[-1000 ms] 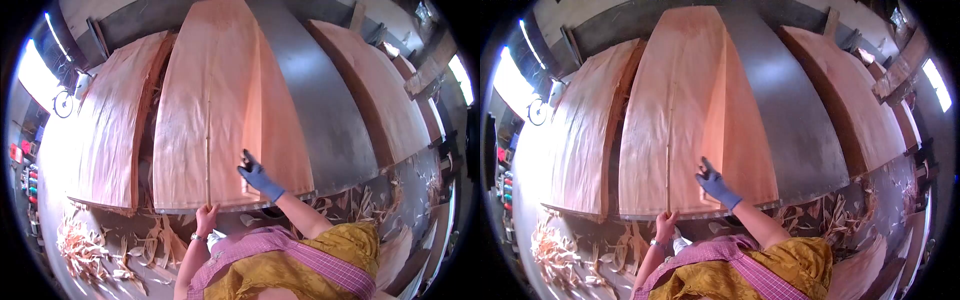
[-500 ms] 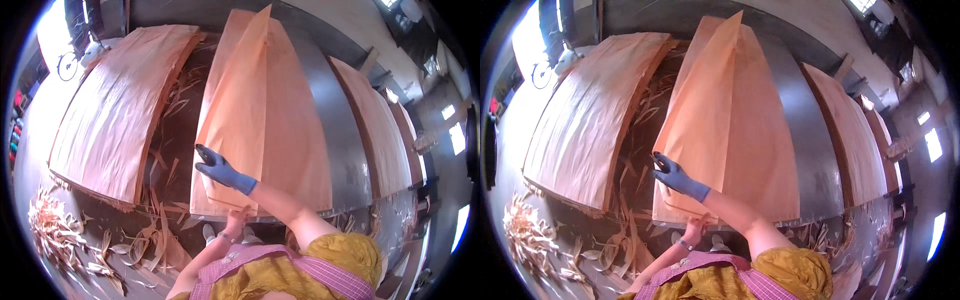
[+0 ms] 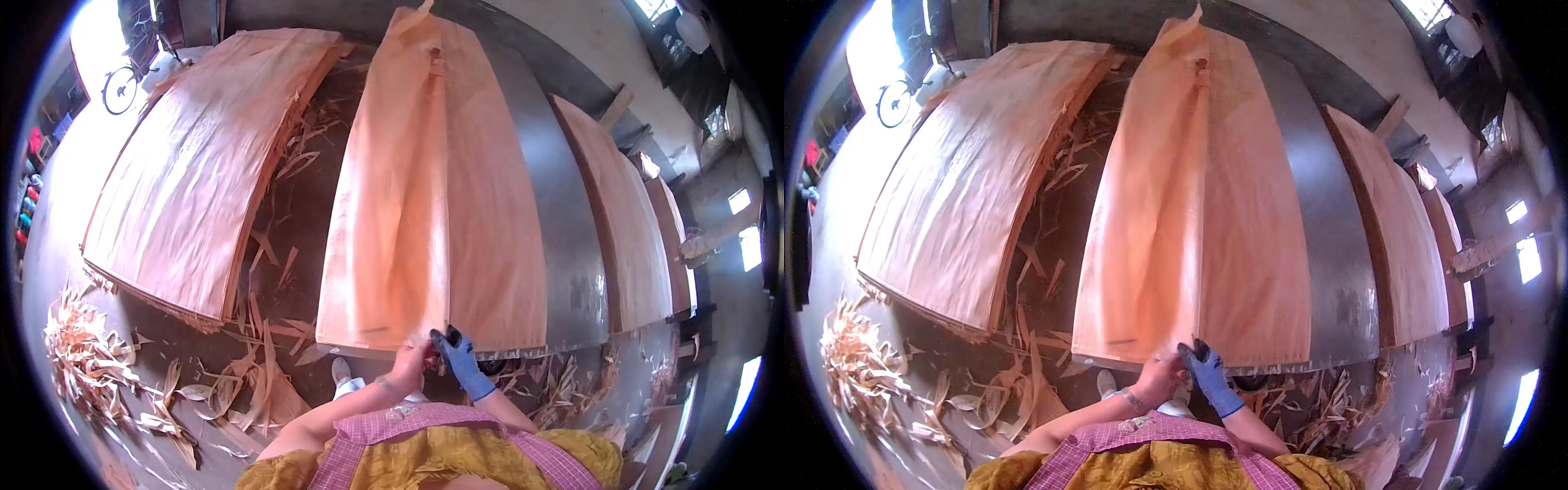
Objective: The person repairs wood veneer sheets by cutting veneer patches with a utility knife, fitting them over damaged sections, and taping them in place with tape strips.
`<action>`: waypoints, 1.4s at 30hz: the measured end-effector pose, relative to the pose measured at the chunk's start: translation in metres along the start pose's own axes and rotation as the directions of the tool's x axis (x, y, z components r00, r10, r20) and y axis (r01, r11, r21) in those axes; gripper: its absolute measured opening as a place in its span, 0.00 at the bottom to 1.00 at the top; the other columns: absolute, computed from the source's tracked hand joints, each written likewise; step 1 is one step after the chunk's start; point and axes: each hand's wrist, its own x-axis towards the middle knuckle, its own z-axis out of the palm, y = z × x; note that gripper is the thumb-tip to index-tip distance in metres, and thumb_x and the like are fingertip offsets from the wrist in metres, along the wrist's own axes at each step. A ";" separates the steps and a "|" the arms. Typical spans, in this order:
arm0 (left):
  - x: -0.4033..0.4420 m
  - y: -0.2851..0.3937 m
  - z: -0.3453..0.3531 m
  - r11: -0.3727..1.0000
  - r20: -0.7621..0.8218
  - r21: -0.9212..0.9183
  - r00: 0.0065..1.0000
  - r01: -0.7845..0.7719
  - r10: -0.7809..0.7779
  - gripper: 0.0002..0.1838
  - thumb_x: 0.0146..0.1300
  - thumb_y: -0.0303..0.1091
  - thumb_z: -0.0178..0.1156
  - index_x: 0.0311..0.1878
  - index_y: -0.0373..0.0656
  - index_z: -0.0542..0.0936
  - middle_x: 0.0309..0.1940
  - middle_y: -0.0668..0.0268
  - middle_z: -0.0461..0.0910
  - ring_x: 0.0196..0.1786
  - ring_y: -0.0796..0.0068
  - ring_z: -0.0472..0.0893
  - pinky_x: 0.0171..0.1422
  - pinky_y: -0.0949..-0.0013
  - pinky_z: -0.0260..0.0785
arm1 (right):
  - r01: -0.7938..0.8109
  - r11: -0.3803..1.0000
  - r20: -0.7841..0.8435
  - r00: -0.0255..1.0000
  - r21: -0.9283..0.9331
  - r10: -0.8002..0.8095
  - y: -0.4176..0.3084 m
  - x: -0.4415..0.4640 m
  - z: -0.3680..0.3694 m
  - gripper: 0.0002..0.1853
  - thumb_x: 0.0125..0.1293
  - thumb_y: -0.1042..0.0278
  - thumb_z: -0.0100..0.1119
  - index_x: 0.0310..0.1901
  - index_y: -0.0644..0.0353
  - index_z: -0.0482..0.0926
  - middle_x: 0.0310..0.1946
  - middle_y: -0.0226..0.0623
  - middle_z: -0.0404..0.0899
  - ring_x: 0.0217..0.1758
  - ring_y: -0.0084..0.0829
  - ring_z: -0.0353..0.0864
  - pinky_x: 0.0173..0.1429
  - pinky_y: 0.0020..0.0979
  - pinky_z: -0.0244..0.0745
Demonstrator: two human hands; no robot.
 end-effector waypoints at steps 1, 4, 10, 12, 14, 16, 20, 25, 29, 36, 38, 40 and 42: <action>-0.001 0.002 0.000 0.999 0.053 -0.010 0.998 0.041 -0.041 0.14 0.74 0.36 0.53 0.51 0.34 0.76 0.43 0.62 0.83 0.41 0.71 0.82 0.47 0.70 0.76 | -0.039 0.973 -0.025 0.999 0.229 0.046 -0.010 -0.002 -0.004 0.14 0.65 0.60 0.68 0.44 0.61 0.82 0.35 0.29 0.81 0.36 0.21 0.75 0.42 0.28 0.74; -0.049 0.031 0.033 0.995 0.308 0.070 0.948 0.066 -0.085 0.20 0.74 0.41 0.53 0.59 0.36 0.74 0.48 0.59 0.81 0.50 0.67 0.81 0.57 0.63 0.75 | -0.077 0.906 -0.043 0.994 0.416 0.104 -0.025 0.007 -0.044 0.12 0.65 0.62 0.67 0.45 0.59 0.82 0.36 0.29 0.81 0.37 0.22 0.76 0.43 0.27 0.73; -0.049 -0.026 0.020 0.992 0.368 -0.118 0.926 -0.045 0.086 0.38 0.71 0.60 0.51 0.70 0.37 0.65 0.68 0.51 0.68 0.69 0.57 0.70 0.73 0.49 0.61 | 0.011 0.789 -0.148 0.984 0.615 0.102 -0.052 0.011 -0.204 0.07 0.66 0.60 0.64 0.37 0.52 0.80 0.23 0.21 0.72 0.17 0.17 0.70 0.19 0.20 0.63; -0.043 -0.054 -0.002 0.909 0.192 -0.340 0.929 -0.239 0.316 0.40 0.68 0.65 0.51 0.69 0.39 0.66 0.67 0.53 0.69 0.68 0.55 0.69 0.73 0.46 0.61 | 0.043 0.740 -0.118 0.992 0.671 0.050 0.010 0.018 -0.267 0.08 0.68 0.63 0.60 0.44 0.55 0.80 0.30 0.26 0.77 0.21 0.20 0.75 0.21 0.21 0.67; -0.043 -0.083 -0.027 0.762 -0.076 -0.456 0.873 -0.460 0.482 0.38 0.67 0.65 0.52 0.67 0.42 0.69 0.65 0.56 0.72 0.67 0.55 0.71 0.71 0.45 0.64 | -0.087 0.568 0.017 0.992 0.818 0.128 0.067 0.013 -0.326 0.08 0.70 0.66 0.58 0.47 0.55 0.80 0.34 0.28 0.80 0.24 0.20 0.77 0.23 0.23 0.70; -0.048 -0.110 -0.077 0.634 -0.261 -0.407 0.749 -0.658 0.610 0.36 0.68 0.64 0.51 0.67 0.44 0.70 0.64 0.57 0.73 0.67 0.56 0.71 0.71 0.46 0.64 | -0.069 0.554 -0.038 0.983 0.830 0.180 0.095 -0.019 -0.370 0.09 0.66 0.64 0.62 0.45 0.56 0.81 0.30 0.26 0.80 0.24 0.20 0.77 0.26 0.23 0.71; -0.089 -0.163 -0.048 0.636 -0.385 -0.213 0.662 -0.741 0.643 0.30 0.70 0.58 0.51 0.65 0.44 0.72 0.61 0.61 0.77 0.65 0.58 0.74 0.71 0.49 0.65 | -0.062 0.552 -0.049 0.982 0.832 0.184 0.202 -0.083 -0.446 0.11 0.63 0.62 0.67 0.44 0.57 0.83 0.32 0.24 0.80 0.33 0.22 0.80 0.38 0.26 0.76; -0.054 -0.202 -0.064 0.712 -0.447 0.006 0.635 -0.702 0.630 0.25 0.73 0.53 0.51 0.61 0.44 0.75 0.57 0.64 0.80 0.58 0.63 0.78 0.61 0.58 0.72 | -0.151 0.721 -0.085 0.956 0.676 0.280 0.265 -0.098 -0.498 0.13 0.62 0.65 0.68 0.46 0.60 0.85 0.39 0.26 0.82 0.40 0.21 0.78 0.46 0.25 0.74; 0.011 -0.165 0.015 0.756 -0.458 0.070 0.652 -0.651 0.604 0.12 0.71 0.49 0.58 0.43 0.52 0.78 0.34 0.74 0.79 0.35 0.75 0.78 0.38 0.64 0.72 | -0.027 0.843 -0.072 0.994 0.537 0.077 0.325 -0.020 -0.513 0.33 0.64 0.60 0.67 0.66 0.67 0.68 0.51 0.35 0.80 0.56 0.27 0.74 0.58 0.27 0.71; 0.178 -0.094 0.068 0.816 -0.521 0.248 0.639 -0.522 0.567 0.14 0.68 0.45 0.63 0.32 0.46 0.76 0.24 0.69 0.76 0.21 0.73 0.72 0.21 0.69 0.63 | -0.215 0.953 -0.137 0.959 0.216 0.247 0.249 0.080 -0.593 0.23 0.66 0.47 0.62 0.48 0.60 0.80 0.29 0.36 0.80 0.32 0.30 0.81 0.36 0.34 0.74; 0.195 -0.100 0.093 0.819 -0.556 0.145 0.639 -0.555 0.532 0.14 0.69 0.42 0.62 0.31 0.45 0.75 0.21 0.68 0.74 0.15 0.71 0.69 0.17 0.71 0.62 | -0.308 0.932 -0.269 0.897 0.192 0.352 0.261 0.088 -0.609 0.27 0.67 0.41 0.59 0.54 0.59 0.77 0.34 0.41 0.82 0.37 0.39 0.83 0.40 0.37 0.77; 0.215 -0.113 0.089 0.810 -0.605 0.154 0.594 -0.566 0.530 0.13 0.70 0.41 0.60 0.30 0.45 0.75 0.21 0.69 0.74 0.18 0.71 0.70 0.19 0.69 0.67 | -0.148 0.713 -0.535 0.767 -0.685 -0.355 0.325 0.062 -0.598 0.28 0.66 0.40 0.59 0.53 0.58 0.78 0.39 0.47 0.85 0.41 0.49 0.84 0.46 0.46 0.77; 0.220 -0.126 0.094 0.824 -0.683 0.095 0.566 -0.559 0.462 0.13 0.71 0.40 0.58 0.30 0.46 0.75 0.22 0.70 0.73 0.21 0.72 0.72 0.23 0.67 0.72 | -0.214 0.870 -0.473 0.881 -0.444 -0.025 0.327 -0.003 -0.587 0.29 0.66 0.40 0.58 0.53 0.60 0.78 0.45 0.53 0.83 0.48 0.55 0.82 0.52 0.50 0.76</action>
